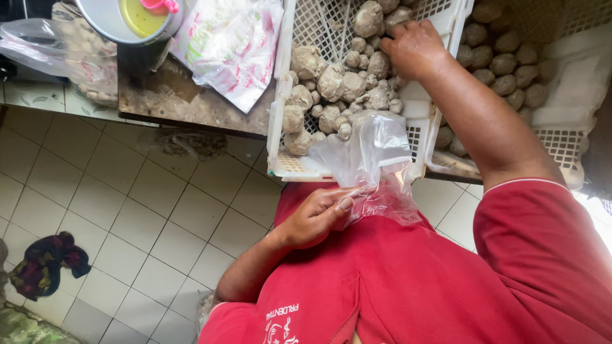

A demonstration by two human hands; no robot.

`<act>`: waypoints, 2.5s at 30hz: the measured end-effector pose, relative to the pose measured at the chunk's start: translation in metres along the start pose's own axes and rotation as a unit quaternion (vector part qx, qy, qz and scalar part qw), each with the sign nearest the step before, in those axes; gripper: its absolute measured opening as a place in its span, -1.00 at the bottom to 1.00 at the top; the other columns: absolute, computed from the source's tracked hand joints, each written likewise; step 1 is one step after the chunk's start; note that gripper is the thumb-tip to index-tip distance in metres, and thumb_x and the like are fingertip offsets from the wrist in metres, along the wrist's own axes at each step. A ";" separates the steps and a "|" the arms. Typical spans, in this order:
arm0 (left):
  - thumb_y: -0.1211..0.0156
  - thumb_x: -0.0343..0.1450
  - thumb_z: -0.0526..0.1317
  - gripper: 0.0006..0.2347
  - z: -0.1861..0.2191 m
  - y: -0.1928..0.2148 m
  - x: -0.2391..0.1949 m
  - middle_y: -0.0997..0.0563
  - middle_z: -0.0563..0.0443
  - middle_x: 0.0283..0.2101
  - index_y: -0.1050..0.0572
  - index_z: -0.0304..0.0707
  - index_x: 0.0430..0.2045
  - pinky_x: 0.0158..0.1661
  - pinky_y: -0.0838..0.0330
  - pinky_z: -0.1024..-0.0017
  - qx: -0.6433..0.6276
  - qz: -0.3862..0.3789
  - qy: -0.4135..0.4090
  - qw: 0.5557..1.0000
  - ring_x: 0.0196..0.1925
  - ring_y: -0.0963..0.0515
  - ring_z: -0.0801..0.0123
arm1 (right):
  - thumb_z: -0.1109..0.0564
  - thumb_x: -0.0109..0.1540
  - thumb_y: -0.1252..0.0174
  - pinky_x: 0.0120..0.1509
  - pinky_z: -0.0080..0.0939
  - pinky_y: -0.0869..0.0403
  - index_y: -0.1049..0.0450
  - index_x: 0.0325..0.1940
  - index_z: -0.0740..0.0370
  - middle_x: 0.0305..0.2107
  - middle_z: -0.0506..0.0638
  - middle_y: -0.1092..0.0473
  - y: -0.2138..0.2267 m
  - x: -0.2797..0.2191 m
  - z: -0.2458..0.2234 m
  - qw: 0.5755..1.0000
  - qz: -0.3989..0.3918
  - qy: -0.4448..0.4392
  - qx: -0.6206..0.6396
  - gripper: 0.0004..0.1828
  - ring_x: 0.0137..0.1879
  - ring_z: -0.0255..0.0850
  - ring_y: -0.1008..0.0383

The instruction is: The person repeatedly picks small round meatballs from a white plastic crate and places them into a clear plastic bag held open in the other hand. The person continues filling the bag until it is full, then sets it aside.

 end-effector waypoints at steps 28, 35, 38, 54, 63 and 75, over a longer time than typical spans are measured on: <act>0.20 0.69 -0.19 -0.62 -0.017 -0.008 -0.001 -0.25 0.19 -0.47 -0.30 -0.45 0.37 -0.35 -0.18 0.54 -0.113 0.047 -0.048 0.991 -0.43 -0.16 0.54 | -0.06 0.09 -0.33 0.23 0.01 -0.51 -0.46 0.30 -0.12 0.05 -0.03 -0.55 0.006 0.033 -0.001 0.967 -0.245 0.050 -0.050 -0.34 0.19 -0.06 -0.54; 0.16 0.68 -0.21 -0.62 -0.013 -0.002 -0.004 -0.23 0.24 -0.44 -0.32 -0.47 0.37 -0.33 -0.17 0.59 -0.073 0.073 -0.057 0.993 -0.41 -0.17 0.58 | 0.08 0.33 -0.06 0.04 -0.04 -0.60 -0.55 0.12 0.00 -0.07 0.07 -0.55 0.007 -0.005 -0.003 0.981 -0.163 0.071 -0.073 -0.71 0.05 -0.08 -0.58; 0.16 0.68 -0.21 -0.62 -0.012 0.000 -0.001 -0.24 0.24 -0.43 -0.33 -0.49 0.35 -0.35 -0.16 0.60 -0.063 0.071 -0.055 0.994 -0.41 -0.19 0.58 | 0.10 0.30 -0.06 -0.04 -0.11 -0.62 -0.56 0.08 0.03 -0.04 0.11 -0.53 0.006 -0.020 -0.014 0.982 -0.131 0.097 -0.096 -0.71 0.04 -0.05 -0.58; 0.18 0.68 -0.22 -0.63 -0.017 -0.008 0.002 -0.22 0.22 -0.43 -0.32 -0.51 0.34 -0.38 -0.12 0.55 -0.133 0.045 -0.018 0.990 -0.43 -0.15 0.54 | 0.12 0.27 -0.28 -0.20 -0.10 -0.52 -0.46 0.22 0.13 -0.14 0.24 -0.52 0.038 -0.039 0.021 0.820 -0.243 -0.028 0.518 -0.57 -0.11 0.06 -0.52; 0.16 0.67 -0.18 -0.60 -0.014 -0.005 0.008 -0.23 0.19 -0.48 -0.30 -0.52 0.35 -0.35 -0.21 0.52 -0.112 0.051 -0.038 0.992 -0.44 -0.21 0.52 | -0.05 0.33 -0.05 0.07 -0.27 -0.57 -0.32 0.48 0.09 0.26 0.23 -0.39 0.020 -0.126 -0.050 -0.107 0.000 0.034 0.994 -0.39 0.29 0.04 -0.46; 0.15 0.66 -0.18 -0.62 -0.004 -0.001 0.008 -0.32 0.19 -0.49 -0.36 -0.51 0.30 -0.40 -0.15 0.57 -0.085 0.102 -0.025 0.991 -0.47 -0.21 0.56 | -0.18 0.43 0.01 0.32 0.05 -0.56 -0.36 0.39 0.03 0.36 0.07 -0.32 0.013 -0.150 -0.067 -0.053 0.088 -0.036 0.994 -0.50 0.50 0.12 -0.32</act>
Point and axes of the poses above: each hand's wrist, its own x-axis towards the middle knuckle, its own y-axis out of the back of the hand, z = x × y, the point moved 5 cm from there along x, towards the middle knuckle
